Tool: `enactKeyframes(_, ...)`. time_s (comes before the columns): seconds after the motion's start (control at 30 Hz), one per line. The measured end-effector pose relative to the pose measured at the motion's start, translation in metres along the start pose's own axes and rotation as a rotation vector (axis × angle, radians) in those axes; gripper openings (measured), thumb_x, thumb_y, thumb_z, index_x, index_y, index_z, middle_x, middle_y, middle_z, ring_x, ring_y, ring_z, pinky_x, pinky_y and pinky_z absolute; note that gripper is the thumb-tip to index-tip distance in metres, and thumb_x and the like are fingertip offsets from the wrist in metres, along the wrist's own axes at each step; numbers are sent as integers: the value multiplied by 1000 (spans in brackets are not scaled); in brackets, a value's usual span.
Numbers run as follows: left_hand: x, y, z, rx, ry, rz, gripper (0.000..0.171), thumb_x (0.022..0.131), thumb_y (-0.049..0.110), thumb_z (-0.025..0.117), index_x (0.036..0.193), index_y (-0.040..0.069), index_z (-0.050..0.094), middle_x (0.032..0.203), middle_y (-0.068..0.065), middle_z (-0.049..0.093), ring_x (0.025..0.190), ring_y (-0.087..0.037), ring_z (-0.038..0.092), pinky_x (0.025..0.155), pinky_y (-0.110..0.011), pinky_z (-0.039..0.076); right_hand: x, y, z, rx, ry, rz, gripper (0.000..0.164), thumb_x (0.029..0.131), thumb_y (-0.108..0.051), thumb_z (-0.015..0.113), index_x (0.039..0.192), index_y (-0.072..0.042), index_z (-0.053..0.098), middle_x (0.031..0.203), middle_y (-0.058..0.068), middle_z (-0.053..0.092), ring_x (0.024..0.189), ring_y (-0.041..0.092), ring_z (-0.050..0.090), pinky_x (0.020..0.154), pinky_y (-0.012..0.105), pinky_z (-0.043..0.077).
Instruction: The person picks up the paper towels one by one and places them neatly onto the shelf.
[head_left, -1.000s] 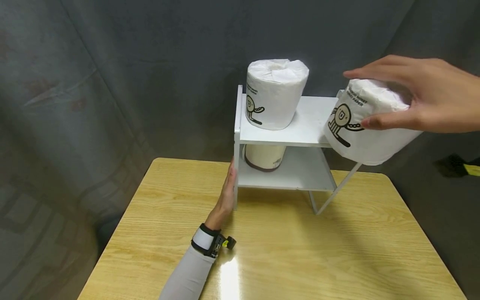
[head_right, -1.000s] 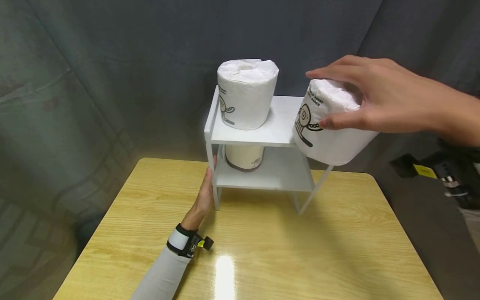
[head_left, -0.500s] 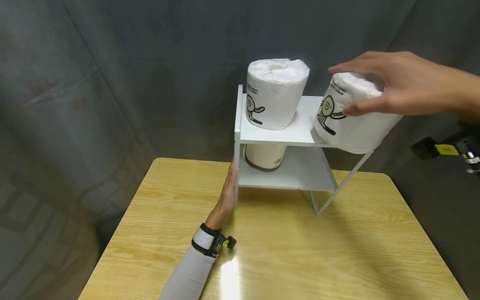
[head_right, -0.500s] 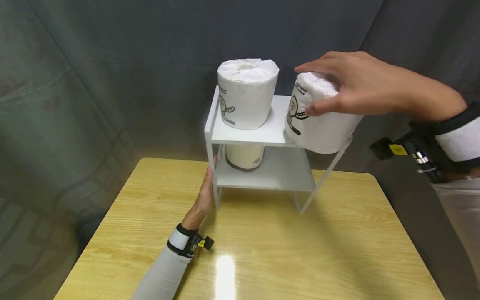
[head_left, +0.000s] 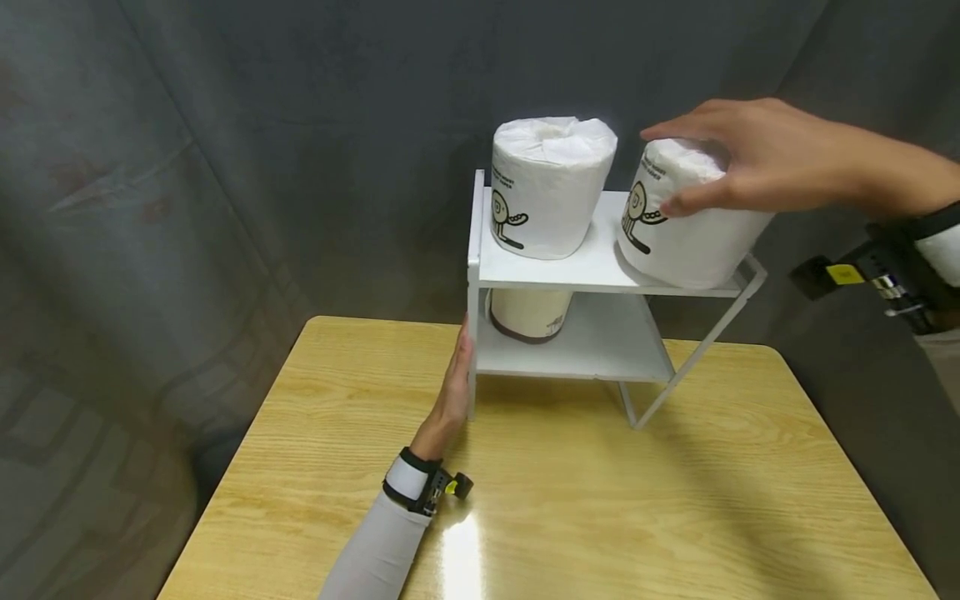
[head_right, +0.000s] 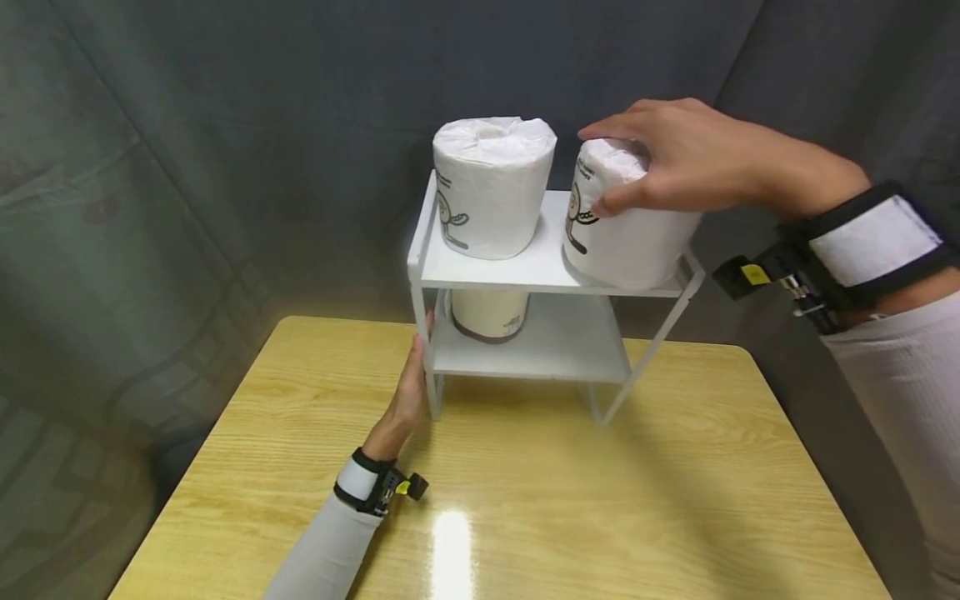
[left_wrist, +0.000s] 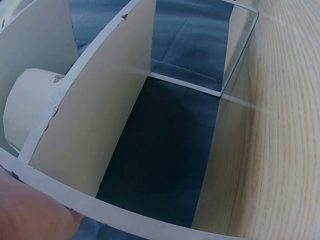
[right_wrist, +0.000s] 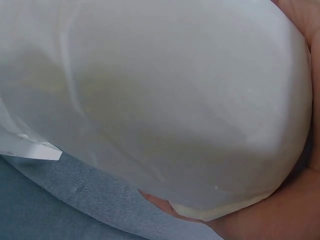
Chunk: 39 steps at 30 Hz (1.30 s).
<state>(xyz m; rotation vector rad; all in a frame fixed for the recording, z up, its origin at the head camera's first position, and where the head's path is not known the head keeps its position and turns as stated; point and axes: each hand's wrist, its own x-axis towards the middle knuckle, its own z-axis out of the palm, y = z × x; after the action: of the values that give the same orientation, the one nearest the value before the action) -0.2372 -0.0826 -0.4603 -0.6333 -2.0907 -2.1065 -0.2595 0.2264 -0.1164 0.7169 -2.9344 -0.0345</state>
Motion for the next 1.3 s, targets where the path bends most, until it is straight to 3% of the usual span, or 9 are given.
enactKeyframes(0.17,0,0,0,-9,-4,3,71,113,50,7,171,11,-2,179,-5,-3,165,-23,-4,131,-54,-2,8,2,1,5,-15,13,89,90,-41,77,165,-12,38,155,34,41,111,50,53,69,47,50)
enactKeyframes(0.4,-1,1,0,-11,-1,10,72,113,51,8,171,11,-1,179,-6,-3,165,-23,-4,131,-52,-2,14,-3,5,26,-41,26,89,92,-40,74,165,-7,36,157,36,37,119,54,50,85,69,54)
enactKeyframes(1.3,-1,-2,-1,-7,2,-2,71,112,52,9,172,15,0,179,-2,-2,164,-20,-3,131,-52,-1,41,3,12,43,-81,87,89,96,-45,71,167,-7,31,163,38,28,135,61,40,98,76,47)
